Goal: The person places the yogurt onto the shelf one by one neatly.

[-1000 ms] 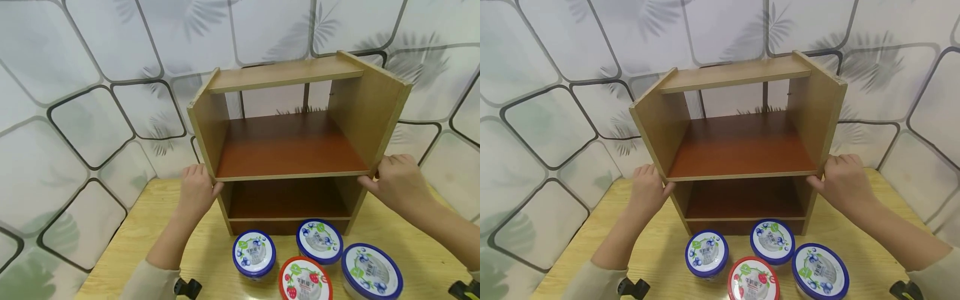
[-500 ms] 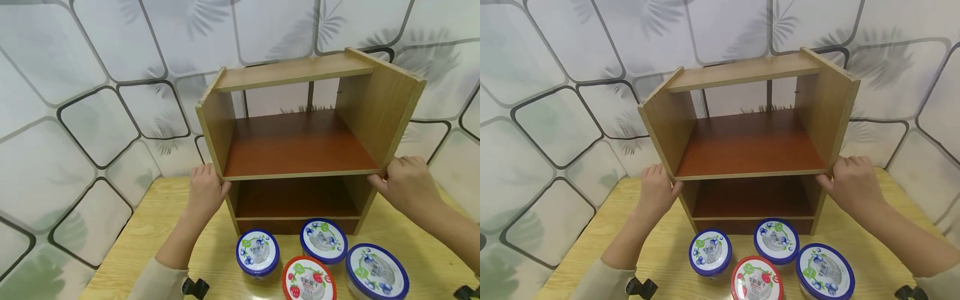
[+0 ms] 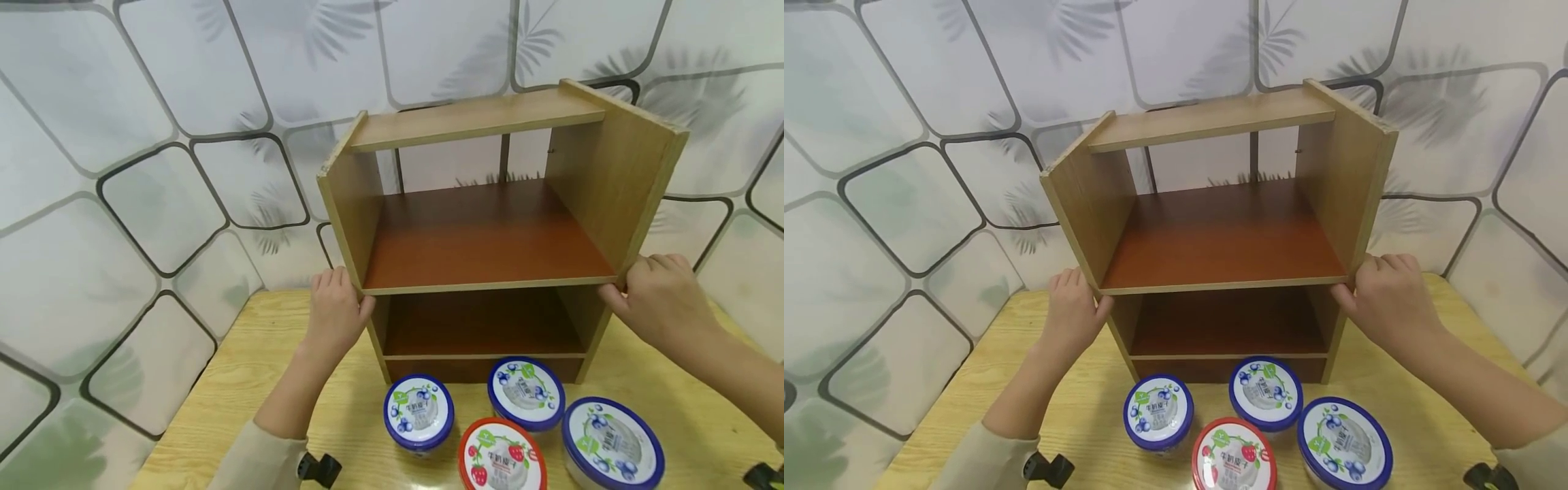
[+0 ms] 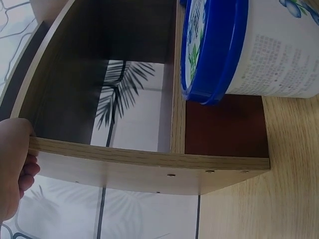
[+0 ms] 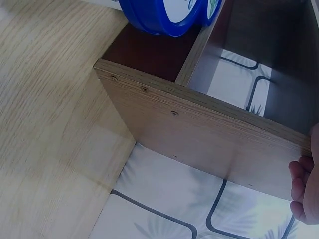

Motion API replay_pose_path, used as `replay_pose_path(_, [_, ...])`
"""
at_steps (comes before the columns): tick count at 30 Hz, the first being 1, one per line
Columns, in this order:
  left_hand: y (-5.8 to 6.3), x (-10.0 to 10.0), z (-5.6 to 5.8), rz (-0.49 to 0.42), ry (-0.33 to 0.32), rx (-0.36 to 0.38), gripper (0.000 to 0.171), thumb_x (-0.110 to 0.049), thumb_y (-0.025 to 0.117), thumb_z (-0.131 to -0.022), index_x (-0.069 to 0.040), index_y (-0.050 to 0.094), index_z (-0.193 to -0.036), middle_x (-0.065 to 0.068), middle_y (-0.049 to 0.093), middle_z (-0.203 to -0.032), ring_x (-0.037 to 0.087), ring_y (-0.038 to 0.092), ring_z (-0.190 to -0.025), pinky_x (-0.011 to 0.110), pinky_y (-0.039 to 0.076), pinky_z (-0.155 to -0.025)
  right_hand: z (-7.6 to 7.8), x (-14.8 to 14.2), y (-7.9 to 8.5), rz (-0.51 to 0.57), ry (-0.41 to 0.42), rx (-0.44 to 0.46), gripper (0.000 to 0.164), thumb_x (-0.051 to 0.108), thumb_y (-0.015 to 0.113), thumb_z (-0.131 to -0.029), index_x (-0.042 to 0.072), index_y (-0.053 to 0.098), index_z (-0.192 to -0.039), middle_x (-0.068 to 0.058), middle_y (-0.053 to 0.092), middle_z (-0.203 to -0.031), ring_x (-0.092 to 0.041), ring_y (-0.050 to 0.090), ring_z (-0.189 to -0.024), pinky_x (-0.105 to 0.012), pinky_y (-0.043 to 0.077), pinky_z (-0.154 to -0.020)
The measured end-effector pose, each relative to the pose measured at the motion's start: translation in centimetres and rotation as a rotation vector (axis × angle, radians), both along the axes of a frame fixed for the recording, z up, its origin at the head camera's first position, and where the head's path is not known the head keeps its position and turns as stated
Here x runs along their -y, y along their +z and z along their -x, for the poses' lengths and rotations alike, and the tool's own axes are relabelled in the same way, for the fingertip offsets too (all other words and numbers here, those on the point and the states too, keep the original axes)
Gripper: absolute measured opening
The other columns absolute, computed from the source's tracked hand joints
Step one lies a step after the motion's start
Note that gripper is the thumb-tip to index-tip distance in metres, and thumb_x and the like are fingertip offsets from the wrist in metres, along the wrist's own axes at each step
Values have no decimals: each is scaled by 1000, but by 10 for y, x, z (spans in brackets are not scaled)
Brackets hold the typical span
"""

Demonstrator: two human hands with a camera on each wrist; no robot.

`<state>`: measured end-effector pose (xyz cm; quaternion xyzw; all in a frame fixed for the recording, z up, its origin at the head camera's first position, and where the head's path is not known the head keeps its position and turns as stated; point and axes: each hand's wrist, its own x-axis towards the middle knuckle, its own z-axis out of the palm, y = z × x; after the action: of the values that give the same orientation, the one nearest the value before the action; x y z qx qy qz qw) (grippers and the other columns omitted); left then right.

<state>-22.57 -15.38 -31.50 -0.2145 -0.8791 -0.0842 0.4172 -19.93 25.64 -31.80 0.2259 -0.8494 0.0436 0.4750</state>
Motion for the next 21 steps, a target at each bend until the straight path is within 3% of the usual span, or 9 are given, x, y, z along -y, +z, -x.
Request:
replay_pose_path(13, [-3,-2,-1,-9,2,-5,19,-18,57,-75,-1,49,-74,13,51,-70,31,46,-68,41,34,-68,-2,-2,-2,8,-19,28,67,57,18,-95,6,35,-56,-3,33,-47,-35,43,-48,-45,29,-54])
replay_pose_path(21, [-7,3,6,-16,-25,-125,22,-18,62,-70,1,50,-73,14,53,-67,33,49,-67,42,37,-67,1,-3,1,10,20,8,66,56,22,-95,7,36,-54,-3,33,-47,-28,36,-45,-42,28,-52])
